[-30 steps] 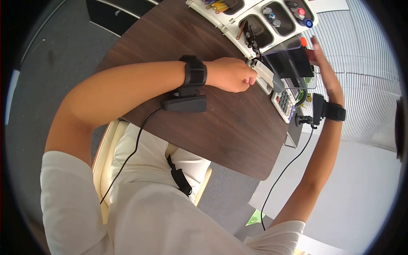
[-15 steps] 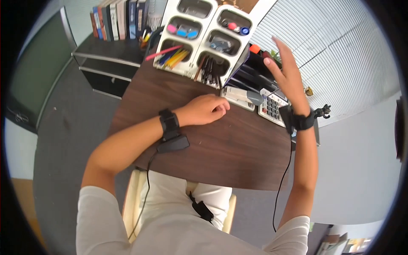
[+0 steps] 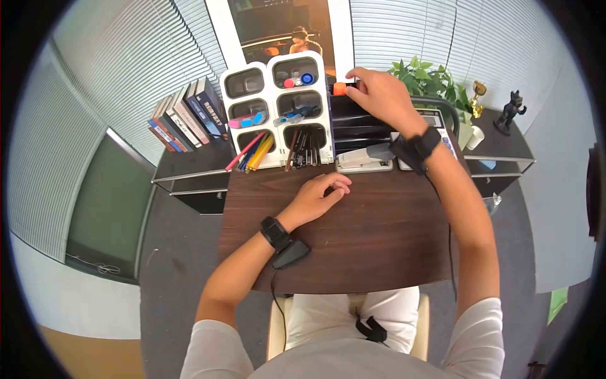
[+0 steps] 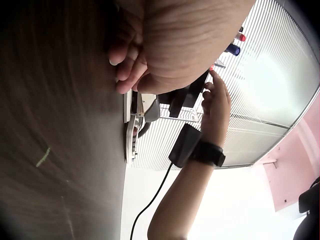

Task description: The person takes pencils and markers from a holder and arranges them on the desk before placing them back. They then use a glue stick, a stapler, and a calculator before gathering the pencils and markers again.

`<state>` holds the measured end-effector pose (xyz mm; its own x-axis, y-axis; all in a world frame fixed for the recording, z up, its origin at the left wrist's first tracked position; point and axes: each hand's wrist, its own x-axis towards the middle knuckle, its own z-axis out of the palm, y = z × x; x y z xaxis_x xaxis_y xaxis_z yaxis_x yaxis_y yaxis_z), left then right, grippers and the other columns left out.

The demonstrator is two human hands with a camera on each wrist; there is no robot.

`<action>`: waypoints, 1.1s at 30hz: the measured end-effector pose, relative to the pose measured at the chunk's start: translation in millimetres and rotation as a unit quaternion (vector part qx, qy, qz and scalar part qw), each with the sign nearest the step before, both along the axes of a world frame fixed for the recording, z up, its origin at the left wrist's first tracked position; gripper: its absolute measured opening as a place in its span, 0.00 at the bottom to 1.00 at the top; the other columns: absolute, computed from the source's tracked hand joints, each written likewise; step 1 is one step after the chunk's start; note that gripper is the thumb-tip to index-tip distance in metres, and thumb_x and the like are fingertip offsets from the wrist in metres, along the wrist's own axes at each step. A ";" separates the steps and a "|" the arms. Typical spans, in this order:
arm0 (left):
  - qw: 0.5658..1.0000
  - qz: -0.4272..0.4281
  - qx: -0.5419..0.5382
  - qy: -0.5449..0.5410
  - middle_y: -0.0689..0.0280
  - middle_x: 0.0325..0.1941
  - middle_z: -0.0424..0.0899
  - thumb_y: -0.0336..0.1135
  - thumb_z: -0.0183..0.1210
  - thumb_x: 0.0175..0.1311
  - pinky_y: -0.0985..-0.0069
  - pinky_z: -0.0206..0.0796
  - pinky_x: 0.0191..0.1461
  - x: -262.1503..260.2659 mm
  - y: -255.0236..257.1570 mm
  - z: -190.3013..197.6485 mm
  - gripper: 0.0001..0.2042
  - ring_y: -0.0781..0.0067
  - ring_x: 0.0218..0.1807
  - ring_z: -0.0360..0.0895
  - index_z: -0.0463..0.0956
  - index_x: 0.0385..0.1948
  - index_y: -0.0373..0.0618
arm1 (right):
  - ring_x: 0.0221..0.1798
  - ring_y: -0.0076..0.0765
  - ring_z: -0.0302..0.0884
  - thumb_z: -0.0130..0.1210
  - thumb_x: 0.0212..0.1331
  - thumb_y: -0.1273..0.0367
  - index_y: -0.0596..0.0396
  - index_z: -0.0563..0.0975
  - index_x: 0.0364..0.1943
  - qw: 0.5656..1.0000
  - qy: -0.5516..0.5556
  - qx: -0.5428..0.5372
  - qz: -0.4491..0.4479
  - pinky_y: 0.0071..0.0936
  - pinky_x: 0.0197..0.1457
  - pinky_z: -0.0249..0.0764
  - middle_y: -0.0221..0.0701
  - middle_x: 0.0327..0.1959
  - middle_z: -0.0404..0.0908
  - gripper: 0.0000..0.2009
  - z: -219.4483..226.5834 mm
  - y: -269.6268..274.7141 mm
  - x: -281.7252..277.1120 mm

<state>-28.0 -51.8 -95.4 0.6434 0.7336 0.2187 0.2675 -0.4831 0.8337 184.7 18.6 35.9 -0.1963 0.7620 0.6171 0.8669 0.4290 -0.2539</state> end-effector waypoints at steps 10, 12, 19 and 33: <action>1.000 -0.010 0.008 -0.010 0.69 0.44 0.83 0.34 0.53 0.67 0.84 0.67 0.31 0.7 3.7 -3.1 0.12 0.84 0.36 0.75 0.74 0.50 0.45 | 0.37 0.49 0.80 0.58 0.53 0.55 0.52 0.82 0.34 0.987 -0.139 -0.039 -0.065 0.41 0.41 0.75 0.41 0.30 0.82 0.15 27.0 27.8 -28.8; 0.999 -0.019 0.040 -0.020 0.68 0.44 0.83 0.34 0.53 0.67 0.83 0.67 0.33 0.0 4.6 -0.9 0.12 0.84 0.37 0.75 0.74 0.50 0.45 | 0.36 0.49 0.80 0.57 0.53 0.56 0.53 0.81 0.33 0.989 -0.132 -0.005 -0.067 0.40 0.40 0.74 0.41 0.29 0.82 0.15 37.4 26.8 -21.9; 0.999 -0.006 -0.038 -0.001 0.70 0.45 0.82 0.35 0.52 0.68 0.83 0.67 0.34 -0.6 2.1 2.9 0.12 0.84 0.41 0.74 0.74 0.51 0.46 | 0.25 0.22 0.69 0.53 0.55 0.54 0.51 0.78 0.34 0.972 0.209 -0.029 0.107 0.22 0.27 0.64 0.25 0.23 0.74 0.16 58.1 -18.4 46.2; 0.981 -0.020 -0.187 -0.045 0.70 0.46 0.80 0.49 0.51 0.69 0.87 0.64 0.34 -0.1 -1.6 12.3 0.22 0.84 0.47 0.71 0.68 0.58 0.47 | 0.21 0.22 0.75 0.46 0.59 0.65 0.58 0.75 0.35 0.813 0.210 -0.498 0.217 0.19 0.21 0.70 0.31 0.25 0.79 0.10 -81.4 -71.8 45.5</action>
